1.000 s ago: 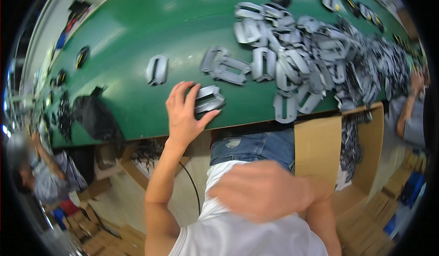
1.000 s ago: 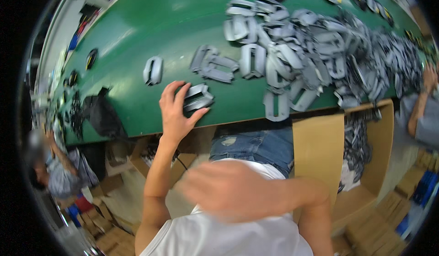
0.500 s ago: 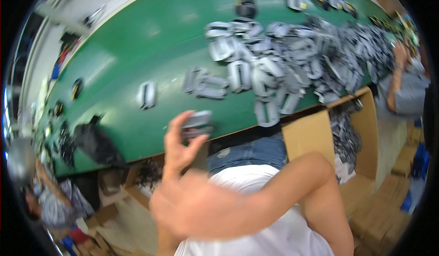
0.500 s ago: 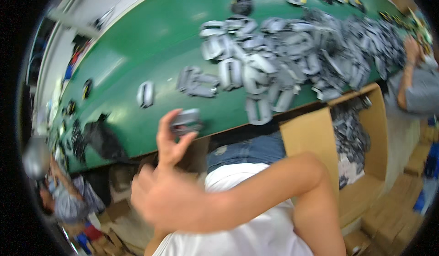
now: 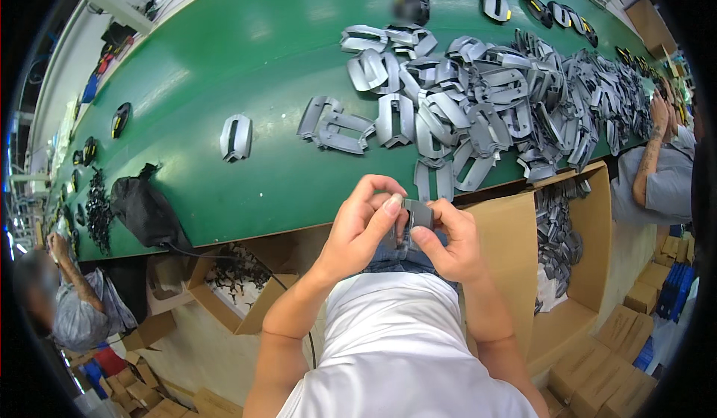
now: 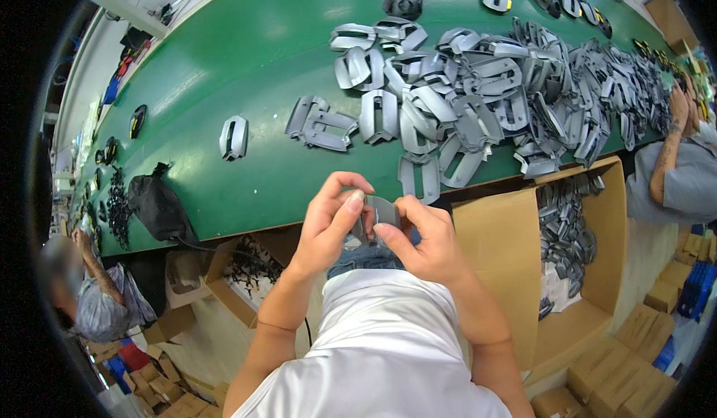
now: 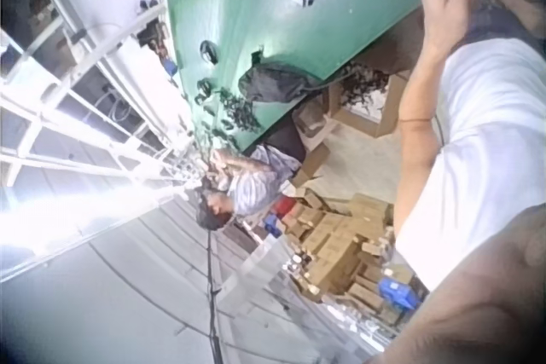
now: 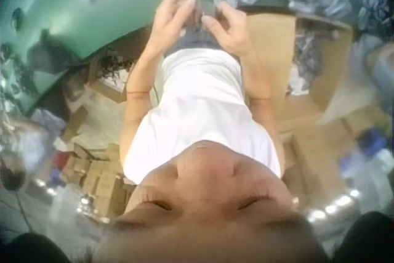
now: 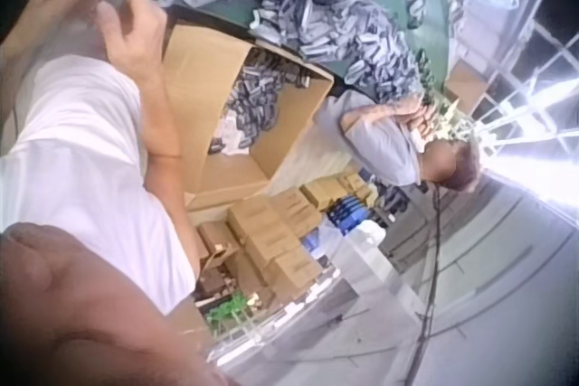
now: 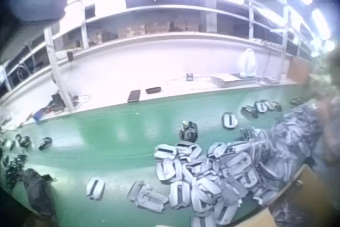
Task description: Manually assemble and sort plastic and electronic components on a factory production line.
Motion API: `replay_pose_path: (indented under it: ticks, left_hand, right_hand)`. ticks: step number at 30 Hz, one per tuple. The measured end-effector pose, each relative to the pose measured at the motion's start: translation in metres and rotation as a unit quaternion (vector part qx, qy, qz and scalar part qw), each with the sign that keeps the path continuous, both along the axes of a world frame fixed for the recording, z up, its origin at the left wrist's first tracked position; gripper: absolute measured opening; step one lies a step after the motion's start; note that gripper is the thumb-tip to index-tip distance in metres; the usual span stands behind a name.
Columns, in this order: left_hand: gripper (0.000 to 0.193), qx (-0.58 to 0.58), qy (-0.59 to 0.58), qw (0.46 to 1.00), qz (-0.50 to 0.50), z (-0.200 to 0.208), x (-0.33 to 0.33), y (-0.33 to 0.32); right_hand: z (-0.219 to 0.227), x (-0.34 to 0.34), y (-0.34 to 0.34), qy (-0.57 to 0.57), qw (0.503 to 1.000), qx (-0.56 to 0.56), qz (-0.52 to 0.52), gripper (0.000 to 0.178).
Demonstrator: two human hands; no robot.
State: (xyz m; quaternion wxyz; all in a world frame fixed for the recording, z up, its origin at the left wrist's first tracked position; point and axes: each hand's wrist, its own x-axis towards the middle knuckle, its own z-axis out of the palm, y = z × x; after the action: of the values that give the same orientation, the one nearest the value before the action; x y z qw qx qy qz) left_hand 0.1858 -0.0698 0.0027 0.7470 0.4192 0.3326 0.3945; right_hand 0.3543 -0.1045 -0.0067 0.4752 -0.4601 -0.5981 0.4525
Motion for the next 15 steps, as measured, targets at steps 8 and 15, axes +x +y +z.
replay_pose_path:
  ticks: [8,15]
  left_hand:
    - [0.021,0.241,0.183,0.951,0.063,-0.003,0.041,-0.007]
    - [0.031,0.158,0.113,0.981,-0.001,0.007,0.035,0.005]
  right_hand:
    - [0.003,0.002,0.002,-0.013,0.996,0.008,-0.086,0.021]
    - [0.009,-0.004,0.010,-0.056,0.988,0.062,-0.128,0.026]
